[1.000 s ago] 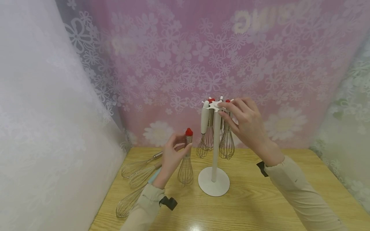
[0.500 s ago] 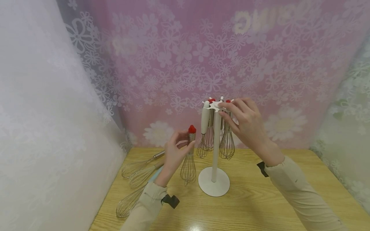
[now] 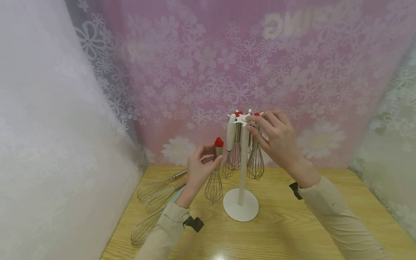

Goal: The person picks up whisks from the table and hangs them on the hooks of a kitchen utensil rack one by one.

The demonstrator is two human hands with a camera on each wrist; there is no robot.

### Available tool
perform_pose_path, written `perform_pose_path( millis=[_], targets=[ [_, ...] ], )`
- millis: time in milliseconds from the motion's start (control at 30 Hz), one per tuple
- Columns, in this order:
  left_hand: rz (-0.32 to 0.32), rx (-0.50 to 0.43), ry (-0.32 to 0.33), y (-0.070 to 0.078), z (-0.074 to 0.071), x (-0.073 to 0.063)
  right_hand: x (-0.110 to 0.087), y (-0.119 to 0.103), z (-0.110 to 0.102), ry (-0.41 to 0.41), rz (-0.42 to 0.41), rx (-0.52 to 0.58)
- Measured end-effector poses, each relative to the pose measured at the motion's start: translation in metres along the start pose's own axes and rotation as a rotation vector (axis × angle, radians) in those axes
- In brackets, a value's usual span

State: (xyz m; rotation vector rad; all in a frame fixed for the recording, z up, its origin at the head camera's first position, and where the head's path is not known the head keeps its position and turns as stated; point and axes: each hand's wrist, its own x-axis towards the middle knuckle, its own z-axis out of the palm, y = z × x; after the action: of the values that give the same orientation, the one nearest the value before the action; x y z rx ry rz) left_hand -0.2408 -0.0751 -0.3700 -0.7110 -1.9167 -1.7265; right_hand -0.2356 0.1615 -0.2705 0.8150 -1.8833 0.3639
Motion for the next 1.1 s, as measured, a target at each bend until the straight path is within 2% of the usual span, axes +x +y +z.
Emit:
perform_pose_path(
  millis=[167,500,667,833,900,1100],
  targets=[
    [0.030,-0.001,-0.001,0.002,0.000,0.004,-0.001,0.001,-0.001,-0.013,0.002,-0.010],
    [0.033,0.011,0.004,0.009,0.001,0.010,0.000,0.000,-0.001,-0.008,0.000,-0.014],
    [0.061,0.000,0.003,0.014,0.002,0.015,0.000,0.000,0.000,-0.005,0.000,-0.012],
    [0.057,-0.006,0.008,0.044,0.004,0.018,0.001,0.000,0.000,0.007,-0.004,0.001],
    [0.048,-0.005,0.011,0.048,0.005,0.020,0.001,-0.001,0.000,0.013,-0.006,0.008],
    [0.066,0.001,0.016,0.029,0.006,0.027,0.001,-0.001,0.000,0.009,-0.009,0.001]
  ],
)
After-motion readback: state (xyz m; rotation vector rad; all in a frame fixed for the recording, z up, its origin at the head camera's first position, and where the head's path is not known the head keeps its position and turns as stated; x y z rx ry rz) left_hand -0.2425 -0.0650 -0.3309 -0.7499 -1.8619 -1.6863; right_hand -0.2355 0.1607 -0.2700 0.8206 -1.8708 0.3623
